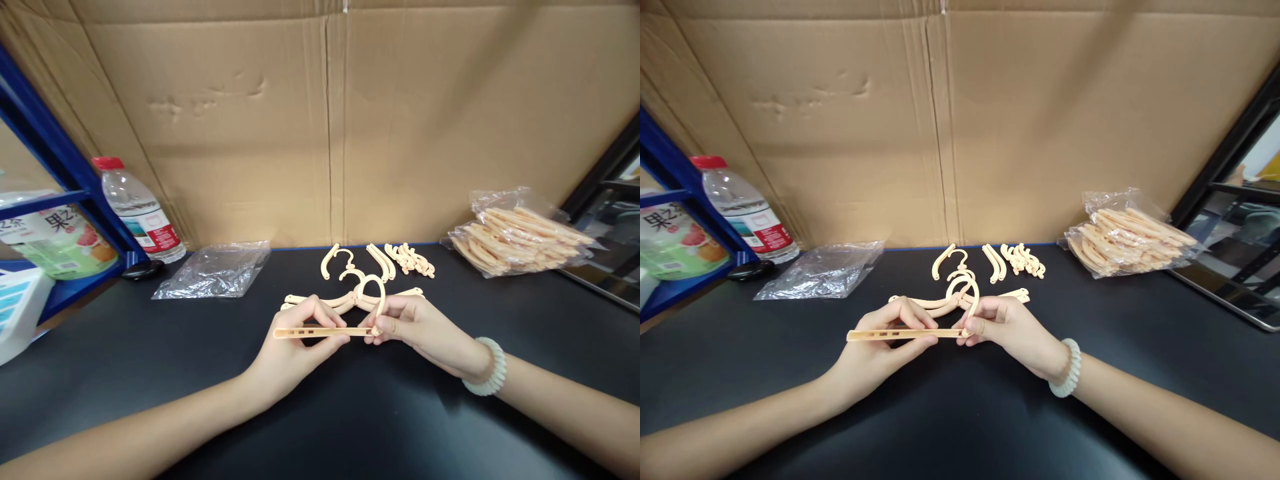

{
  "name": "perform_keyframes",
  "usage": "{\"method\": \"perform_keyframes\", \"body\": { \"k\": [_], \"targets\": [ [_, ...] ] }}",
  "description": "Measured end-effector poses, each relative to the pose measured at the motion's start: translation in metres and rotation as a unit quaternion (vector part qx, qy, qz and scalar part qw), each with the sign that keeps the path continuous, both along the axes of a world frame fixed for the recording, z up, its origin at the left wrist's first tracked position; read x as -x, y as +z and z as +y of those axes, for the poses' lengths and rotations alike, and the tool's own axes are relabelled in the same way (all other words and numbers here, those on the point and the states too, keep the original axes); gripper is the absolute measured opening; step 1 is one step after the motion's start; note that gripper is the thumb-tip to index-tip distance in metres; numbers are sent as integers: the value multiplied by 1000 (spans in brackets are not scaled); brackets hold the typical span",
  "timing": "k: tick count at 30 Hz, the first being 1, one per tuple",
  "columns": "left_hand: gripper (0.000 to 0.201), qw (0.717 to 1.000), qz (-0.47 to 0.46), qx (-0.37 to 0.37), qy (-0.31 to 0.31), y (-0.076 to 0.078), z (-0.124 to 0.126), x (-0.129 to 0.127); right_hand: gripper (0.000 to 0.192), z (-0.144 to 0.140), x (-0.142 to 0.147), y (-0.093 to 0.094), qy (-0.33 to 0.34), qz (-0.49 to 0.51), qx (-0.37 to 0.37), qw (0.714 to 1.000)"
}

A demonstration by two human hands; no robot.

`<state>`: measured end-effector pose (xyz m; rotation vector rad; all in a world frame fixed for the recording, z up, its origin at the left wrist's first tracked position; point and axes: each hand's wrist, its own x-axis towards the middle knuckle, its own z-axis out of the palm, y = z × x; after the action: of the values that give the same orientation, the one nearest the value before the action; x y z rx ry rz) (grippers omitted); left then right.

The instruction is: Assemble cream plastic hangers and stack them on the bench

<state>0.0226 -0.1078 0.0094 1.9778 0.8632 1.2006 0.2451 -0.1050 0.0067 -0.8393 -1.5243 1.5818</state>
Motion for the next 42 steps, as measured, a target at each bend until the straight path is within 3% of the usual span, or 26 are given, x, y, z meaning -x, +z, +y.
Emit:
{"method": "perform_keyframes", "body": {
  "k": [21,42],
  "targets": [
    [20,998,46,-32,25,0,-9,-7,38,-8,11,2,-69,-70,-74,992],
    [18,998,25,33,49,2,-13,-12,26,-11,15,-5,-115,-91,-118,982]
  ]
}}
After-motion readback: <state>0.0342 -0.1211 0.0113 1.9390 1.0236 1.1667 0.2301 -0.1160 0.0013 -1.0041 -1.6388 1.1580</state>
